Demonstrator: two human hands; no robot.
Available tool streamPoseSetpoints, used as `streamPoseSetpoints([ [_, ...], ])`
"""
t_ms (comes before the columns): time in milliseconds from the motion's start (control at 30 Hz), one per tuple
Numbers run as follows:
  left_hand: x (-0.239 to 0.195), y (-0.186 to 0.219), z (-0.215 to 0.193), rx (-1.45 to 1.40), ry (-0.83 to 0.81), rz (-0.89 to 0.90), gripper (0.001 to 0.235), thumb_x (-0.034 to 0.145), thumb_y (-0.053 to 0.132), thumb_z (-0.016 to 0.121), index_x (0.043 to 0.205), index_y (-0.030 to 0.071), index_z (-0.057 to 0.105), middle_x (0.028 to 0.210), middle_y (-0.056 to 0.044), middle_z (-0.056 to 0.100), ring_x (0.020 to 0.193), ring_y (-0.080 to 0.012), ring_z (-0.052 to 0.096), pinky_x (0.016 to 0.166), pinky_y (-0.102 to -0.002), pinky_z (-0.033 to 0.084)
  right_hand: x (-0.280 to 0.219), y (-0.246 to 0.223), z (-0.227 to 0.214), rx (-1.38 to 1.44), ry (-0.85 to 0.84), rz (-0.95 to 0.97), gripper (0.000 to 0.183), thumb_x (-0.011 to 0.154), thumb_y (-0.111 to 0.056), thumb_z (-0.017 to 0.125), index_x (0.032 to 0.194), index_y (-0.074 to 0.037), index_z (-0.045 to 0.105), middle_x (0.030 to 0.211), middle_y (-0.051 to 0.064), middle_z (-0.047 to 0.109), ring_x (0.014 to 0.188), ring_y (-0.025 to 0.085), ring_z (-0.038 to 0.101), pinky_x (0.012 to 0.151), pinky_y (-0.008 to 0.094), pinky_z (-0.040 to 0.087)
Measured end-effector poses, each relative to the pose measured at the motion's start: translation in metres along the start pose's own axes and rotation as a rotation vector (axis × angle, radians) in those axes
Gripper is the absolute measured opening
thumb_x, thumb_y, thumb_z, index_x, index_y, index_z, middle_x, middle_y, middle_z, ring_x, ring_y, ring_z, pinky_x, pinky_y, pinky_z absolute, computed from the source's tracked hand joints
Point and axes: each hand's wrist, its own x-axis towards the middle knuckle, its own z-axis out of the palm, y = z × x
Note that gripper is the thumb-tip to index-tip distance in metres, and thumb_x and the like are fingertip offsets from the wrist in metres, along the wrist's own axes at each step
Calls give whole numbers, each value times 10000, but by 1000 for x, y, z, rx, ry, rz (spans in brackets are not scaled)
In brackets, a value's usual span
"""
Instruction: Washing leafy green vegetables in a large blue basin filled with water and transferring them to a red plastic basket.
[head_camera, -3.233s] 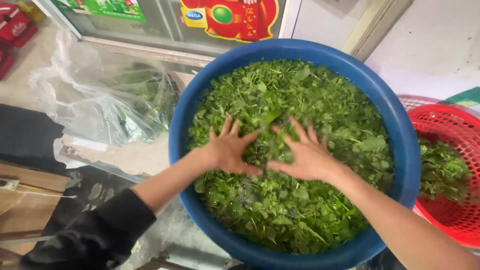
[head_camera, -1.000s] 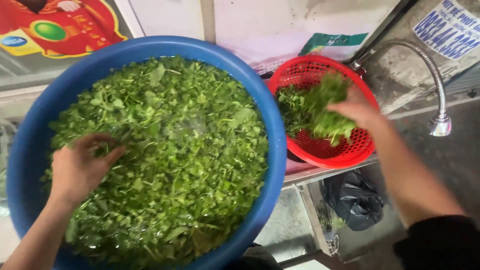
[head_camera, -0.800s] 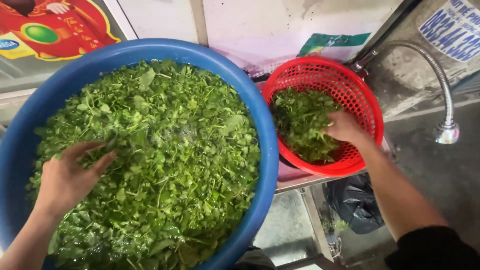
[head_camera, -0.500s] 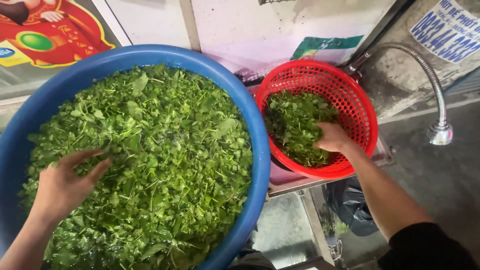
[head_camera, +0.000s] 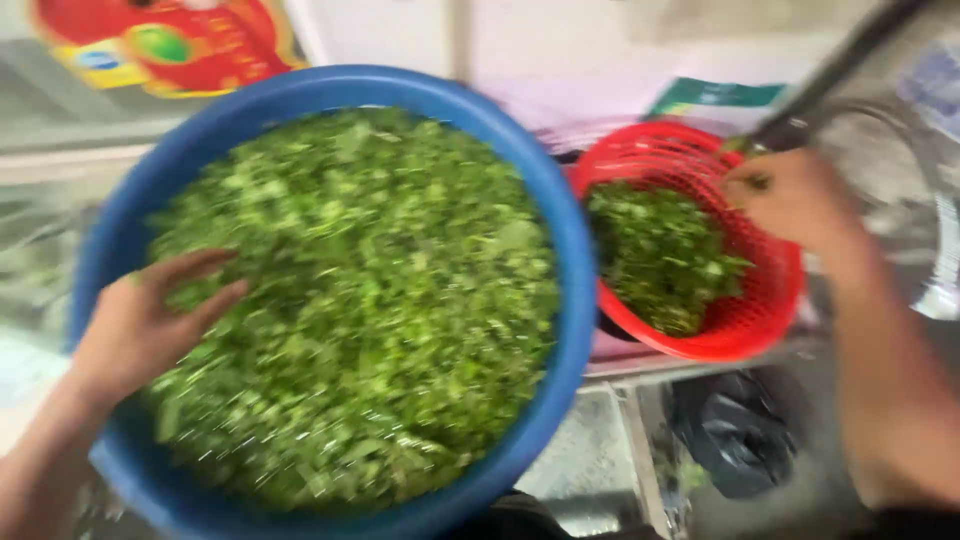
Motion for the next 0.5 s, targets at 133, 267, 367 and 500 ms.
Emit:
streamPoseSetpoints([
  [133,-26,-3,-27,116,-331,-66,1013,634,678,771,1509,362,371,1532,-101,356,1417,-325,369,1119,-456,334,-56,-179,-86,131,-190,-42,262,977,-354,671,1187,-249,789,1057,65,790,963,251,705,815,416,485],
  [267,-65,46,-45,215,-827,-234,1526,643,646,843,1577,442,-346,1688,-113,-331,1569,-377,-177,1274,-637,62,-98,-294,-63,46,-780,-364,1050,789,-390,854,1604,-417,192,1721,-19,50,1540,232,216,1250,495,279],
  [367,-78,27,-12,276,-801,-78,1627,515,836,835,1624,359,-256,1693,-276,-98,1540,-499,82,1222,-665,220,-96,-317,-6,14,-863,-281,1449,632,-463,1019,1633,-414,-28,1683,166,-191,1526,440,145,1253,561,222],
  [500,-56,7,57,126,-705,0,1522,700,560,908,1605,334,-294,1646,-379,6,1498,-570,141,1208,-694,225,-110,-351,44,92,-806,-196,1292,721,-160,956,1642,-217,53,1638,304,-119,1440,548,291,1168,596,381],
])
